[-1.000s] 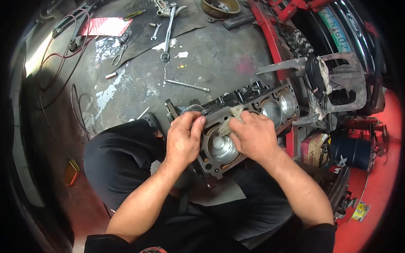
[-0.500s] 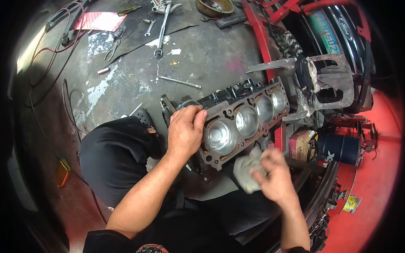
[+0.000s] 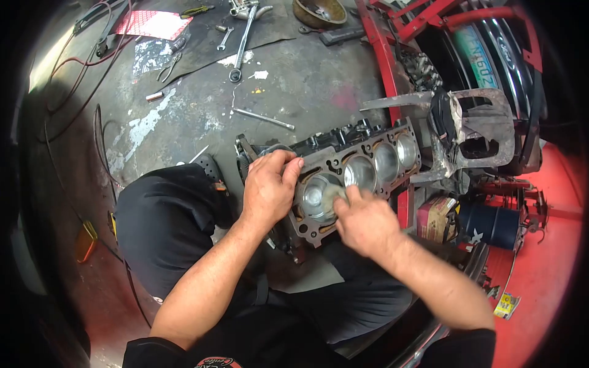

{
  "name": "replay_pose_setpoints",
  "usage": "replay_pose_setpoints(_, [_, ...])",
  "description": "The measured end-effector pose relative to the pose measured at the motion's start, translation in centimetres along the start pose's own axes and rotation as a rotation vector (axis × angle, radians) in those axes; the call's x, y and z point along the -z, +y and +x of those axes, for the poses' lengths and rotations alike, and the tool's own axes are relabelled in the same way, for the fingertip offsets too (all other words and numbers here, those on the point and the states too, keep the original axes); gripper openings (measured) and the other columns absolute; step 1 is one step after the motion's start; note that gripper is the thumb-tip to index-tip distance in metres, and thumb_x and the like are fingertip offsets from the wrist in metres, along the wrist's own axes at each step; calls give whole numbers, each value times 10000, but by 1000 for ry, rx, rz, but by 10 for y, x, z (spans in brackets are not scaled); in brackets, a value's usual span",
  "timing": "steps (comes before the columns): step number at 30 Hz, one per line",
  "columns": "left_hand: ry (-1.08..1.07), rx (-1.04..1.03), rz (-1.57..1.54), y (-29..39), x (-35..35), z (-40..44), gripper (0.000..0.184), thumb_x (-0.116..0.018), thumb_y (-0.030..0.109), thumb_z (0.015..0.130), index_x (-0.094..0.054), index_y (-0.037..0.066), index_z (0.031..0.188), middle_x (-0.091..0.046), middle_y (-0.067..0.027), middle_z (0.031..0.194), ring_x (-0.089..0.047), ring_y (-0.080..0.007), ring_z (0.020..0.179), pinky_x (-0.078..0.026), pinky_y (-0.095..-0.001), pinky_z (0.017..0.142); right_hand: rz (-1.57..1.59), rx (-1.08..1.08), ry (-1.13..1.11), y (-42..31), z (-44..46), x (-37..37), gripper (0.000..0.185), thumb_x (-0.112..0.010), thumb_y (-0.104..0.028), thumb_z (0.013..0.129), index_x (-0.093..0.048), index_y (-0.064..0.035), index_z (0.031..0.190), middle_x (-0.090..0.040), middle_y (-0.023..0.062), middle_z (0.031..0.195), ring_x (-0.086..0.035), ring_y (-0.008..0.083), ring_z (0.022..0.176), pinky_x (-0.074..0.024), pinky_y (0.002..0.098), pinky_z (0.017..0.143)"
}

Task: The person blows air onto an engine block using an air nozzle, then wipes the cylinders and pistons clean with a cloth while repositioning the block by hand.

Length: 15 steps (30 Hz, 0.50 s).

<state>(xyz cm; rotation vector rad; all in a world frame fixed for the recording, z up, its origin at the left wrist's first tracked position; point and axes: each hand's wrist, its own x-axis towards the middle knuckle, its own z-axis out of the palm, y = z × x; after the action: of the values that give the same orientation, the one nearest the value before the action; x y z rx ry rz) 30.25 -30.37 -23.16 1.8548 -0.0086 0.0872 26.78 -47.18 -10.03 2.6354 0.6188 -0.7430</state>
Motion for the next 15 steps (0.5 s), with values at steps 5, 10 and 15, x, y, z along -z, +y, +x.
replay_pose_setpoints(5, [-31, -33, 28, -1, 2, -6, 180, -654, 214, 969, -690, 40, 996, -705, -132, 955, -656, -345, 971, -465, -436, 935, 530, -276, 31, -38, -2, -11, 206, -544, -159, 907, -617, 34, 899, -669, 189, 724, -679, 344, 648, -556, 470, 677])
replay_pose_setpoints(10, [12, -50, 21, -3, 1, -8, 174, -653, 202, 969, -691, 35, 997, -703, -141, 955, -659, -343, 966, -480, -433, 913, 1564, -434, 81, -45, -27, -29, 193, -502, -104, 929, -613, 47, 883, -567, 17, 688, -529, 87, 663, -451, 301, 609])
replay_pose_setpoints(15, [20, 9, -41, 4, -2, -7, 185, -657, 196, 974, -685, 16, 1008, -710, -164, 980, -670, -353, 979, -512, -428, 869, 1772, -715, 435, -33, -114, -62, 161, -535, -34, 927, -677, 20, 978, -644, -15, 842, -597, 86, 765, -482, 257, 720])
